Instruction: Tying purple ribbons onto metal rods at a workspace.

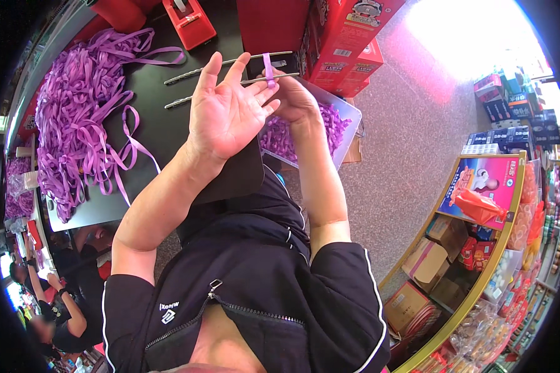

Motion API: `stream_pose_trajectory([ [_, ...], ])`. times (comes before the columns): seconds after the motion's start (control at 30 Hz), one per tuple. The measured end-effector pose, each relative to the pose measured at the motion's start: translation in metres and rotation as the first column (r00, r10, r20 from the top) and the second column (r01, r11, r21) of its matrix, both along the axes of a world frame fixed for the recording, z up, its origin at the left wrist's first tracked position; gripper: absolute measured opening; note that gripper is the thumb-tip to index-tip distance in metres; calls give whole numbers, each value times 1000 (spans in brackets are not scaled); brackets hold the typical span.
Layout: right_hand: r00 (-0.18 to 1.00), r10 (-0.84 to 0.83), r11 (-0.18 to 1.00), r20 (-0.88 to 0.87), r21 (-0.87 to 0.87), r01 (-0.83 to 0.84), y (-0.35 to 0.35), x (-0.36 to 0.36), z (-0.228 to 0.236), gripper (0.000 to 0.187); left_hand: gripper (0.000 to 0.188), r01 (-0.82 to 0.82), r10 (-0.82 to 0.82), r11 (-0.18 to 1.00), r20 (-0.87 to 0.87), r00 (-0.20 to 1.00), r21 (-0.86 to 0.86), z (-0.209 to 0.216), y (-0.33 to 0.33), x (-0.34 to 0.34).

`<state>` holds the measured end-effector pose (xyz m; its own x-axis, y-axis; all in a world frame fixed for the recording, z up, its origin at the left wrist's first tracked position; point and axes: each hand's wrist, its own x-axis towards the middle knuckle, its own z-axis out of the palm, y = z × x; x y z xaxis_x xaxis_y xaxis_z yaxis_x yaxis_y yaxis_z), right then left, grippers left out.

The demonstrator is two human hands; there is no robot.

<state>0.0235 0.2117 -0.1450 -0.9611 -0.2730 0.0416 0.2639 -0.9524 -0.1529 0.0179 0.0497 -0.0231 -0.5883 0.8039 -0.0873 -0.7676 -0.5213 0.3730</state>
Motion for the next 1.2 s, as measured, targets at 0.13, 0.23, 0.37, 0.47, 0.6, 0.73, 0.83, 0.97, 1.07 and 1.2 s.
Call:
stream_pose_trajectory([
  [0.13,991,-96,922,89,385,54,15,4,32,21,85,-5,5,1000,13,1000,-8,1,1,1],
  [0.23,985,-74,855,155,519,-17,37,3,39,19,87,-9,10,999,32,999,-31,4,1,2],
  [0.37,962,-157,708,221,704,-46,35,12,81,27,94,22,-22,998,4,1000,-52,2,-1,-1],
  [0.47,956,-216,636,199,772,-17,39,18,88,27,99,33,-31,995,15,999,-92,7,0,2],
  [0.6,947,-248,523,204,851,-47,43,21,81,31,101,89,-91,995,-59,994,-46,4,0,-1],
  [0.73,900,-411,269,148,962,-36,35,21,84,37,100,82,-85,994,-26,996,-72,8,-1,-1],
  [0.83,904,-405,307,135,952,-5,41,19,76,34,101,92,-96,989,-27,995,-112,11,0,-4],
  [0.97,925,-378,243,51,969,46,42,16,73,26,101,145,-148,982,-16,989,-122,13,0,-6],
  [1.07,929,-369,209,21,976,61,41,16,70,25,100,141,-142,983,0,990,-115,10,0,-8],
  [1.2,934,-339,386,110,922,31,50,9,49,19,100,97,-95,988,18,995,-121,12,3,-5],
])
